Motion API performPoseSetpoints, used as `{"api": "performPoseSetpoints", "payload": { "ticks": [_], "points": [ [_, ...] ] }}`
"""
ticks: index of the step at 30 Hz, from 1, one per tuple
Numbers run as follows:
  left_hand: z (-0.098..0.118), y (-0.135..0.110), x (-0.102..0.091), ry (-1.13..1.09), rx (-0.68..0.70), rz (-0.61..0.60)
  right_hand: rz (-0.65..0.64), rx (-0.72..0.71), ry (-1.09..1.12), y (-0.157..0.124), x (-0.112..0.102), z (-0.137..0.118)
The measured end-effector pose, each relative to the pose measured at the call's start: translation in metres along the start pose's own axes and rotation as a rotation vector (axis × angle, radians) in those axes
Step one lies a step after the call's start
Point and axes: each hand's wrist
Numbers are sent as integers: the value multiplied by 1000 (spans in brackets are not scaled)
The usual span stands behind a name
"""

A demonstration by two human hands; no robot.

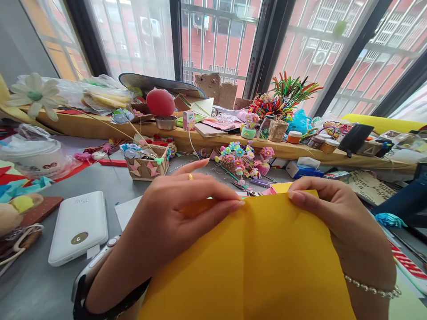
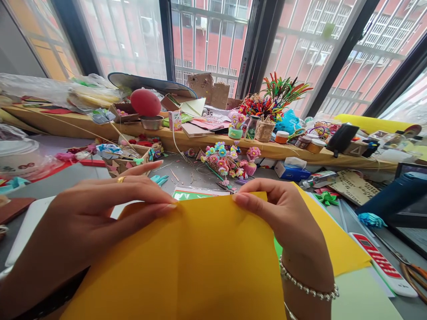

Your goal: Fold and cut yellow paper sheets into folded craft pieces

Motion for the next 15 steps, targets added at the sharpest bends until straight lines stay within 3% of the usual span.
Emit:
{"api": "performPoseSetpoints", "payload": {
  "ticks": [6,15],
  "points": [
    [-3,1,1,8,21,-34,5,20,11,2,-1,1],
    [-3,3,1,56,67,25,11,74,46,3,0,0]
  ]
}}
Point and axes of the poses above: each hand's wrist, its own y-axis towards the middle knuckle, its own x-axis out of the palm, z = x × y, and after that the axes turned 14 degrees about -z, right-handed
